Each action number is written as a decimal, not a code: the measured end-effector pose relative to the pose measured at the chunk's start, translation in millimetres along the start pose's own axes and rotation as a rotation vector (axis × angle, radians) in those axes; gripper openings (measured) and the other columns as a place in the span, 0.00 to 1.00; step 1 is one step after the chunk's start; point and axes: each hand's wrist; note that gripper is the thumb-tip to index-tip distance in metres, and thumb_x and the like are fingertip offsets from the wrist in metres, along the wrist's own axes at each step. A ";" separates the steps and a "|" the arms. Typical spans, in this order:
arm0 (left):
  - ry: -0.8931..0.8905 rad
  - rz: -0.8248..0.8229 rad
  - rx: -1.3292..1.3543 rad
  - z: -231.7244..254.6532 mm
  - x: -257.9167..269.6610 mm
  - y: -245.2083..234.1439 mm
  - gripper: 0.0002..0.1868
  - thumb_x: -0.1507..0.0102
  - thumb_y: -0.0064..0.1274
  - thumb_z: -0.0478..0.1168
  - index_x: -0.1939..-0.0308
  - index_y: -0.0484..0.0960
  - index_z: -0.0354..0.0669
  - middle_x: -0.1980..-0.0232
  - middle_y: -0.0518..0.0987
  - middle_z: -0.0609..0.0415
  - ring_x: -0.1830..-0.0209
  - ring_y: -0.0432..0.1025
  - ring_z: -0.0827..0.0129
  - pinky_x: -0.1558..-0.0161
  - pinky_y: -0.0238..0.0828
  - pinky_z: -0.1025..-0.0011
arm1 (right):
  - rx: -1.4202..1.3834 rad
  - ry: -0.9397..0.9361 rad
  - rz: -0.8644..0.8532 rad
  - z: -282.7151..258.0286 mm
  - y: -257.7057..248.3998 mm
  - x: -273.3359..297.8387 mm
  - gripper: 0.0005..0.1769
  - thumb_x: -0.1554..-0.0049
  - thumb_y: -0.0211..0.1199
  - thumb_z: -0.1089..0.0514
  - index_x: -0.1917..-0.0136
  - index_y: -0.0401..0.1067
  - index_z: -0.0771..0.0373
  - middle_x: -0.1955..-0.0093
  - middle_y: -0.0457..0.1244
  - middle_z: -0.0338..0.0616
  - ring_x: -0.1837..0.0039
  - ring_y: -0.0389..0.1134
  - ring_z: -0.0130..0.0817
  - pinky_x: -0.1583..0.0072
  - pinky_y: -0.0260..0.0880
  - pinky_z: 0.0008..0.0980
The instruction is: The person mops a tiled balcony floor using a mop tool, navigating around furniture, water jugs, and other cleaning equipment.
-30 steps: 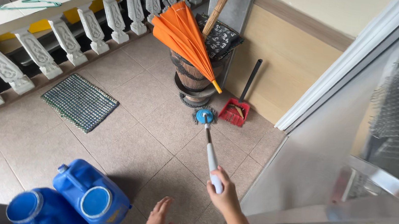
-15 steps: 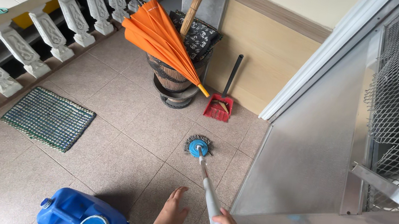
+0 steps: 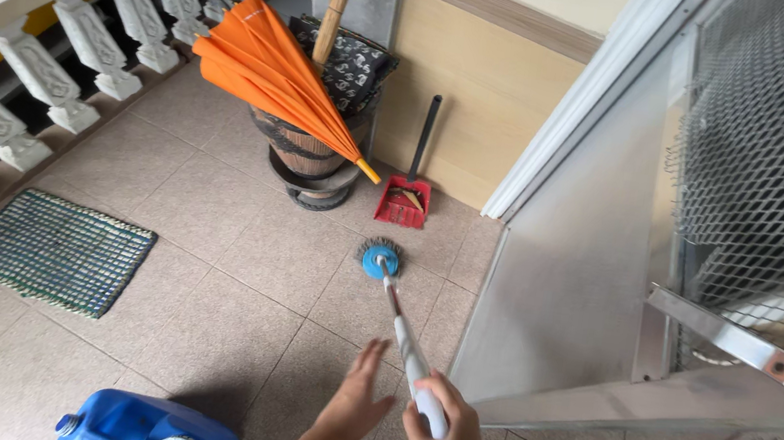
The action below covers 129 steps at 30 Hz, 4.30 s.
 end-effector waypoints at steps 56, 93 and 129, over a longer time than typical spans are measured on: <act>0.093 0.044 -0.185 -162.9 -71.2 59.4 0.47 0.46 0.67 0.34 0.27 0.58 0.53 0.21 0.55 0.48 0.19 0.45 0.44 0.23 0.50 0.49 | -0.149 0.123 0.450 78.6 -20.6 -59.3 0.14 0.48 0.67 0.64 0.48 0.72 0.60 0.52 0.71 0.49 0.63 0.75 0.33 0.65 0.75 0.25; 0.479 -0.176 -0.291 62.0 11.7 139.1 0.13 0.41 0.60 0.46 0.63 0.73 0.45 0.62 0.83 0.45 0.63 0.81 0.56 0.55 0.79 0.60 | -0.594 -0.225 0.035 8.7 -133.5 115.7 0.08 0.53 0.60 0.72 0.60 0.69 0.64 0.61 0.67 0.46 0.53 0.71 0.36 0.39 0.73 0.44; 0.441 -0.303 -0.640 141.8 36.8 458.3 0.33 0.40 0.55 0.27 0.32 0.72 0.54 0.22 0.63 0.54 0.23 0.49 0.59 0.27 0.40 0.47 | -0.337 -0.157 0.335 252.9 -260.5 304.2 0.11 0.55 0.59 0.72 0.57 0.71 0.65 0.50 0.71 0.53 0.54 0.73 0.38 0.54 0.73 0.34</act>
Point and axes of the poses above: each hand's wrist, its own x-axis away from the middle knuckle, its own y-axis out of the palm, z = x × y
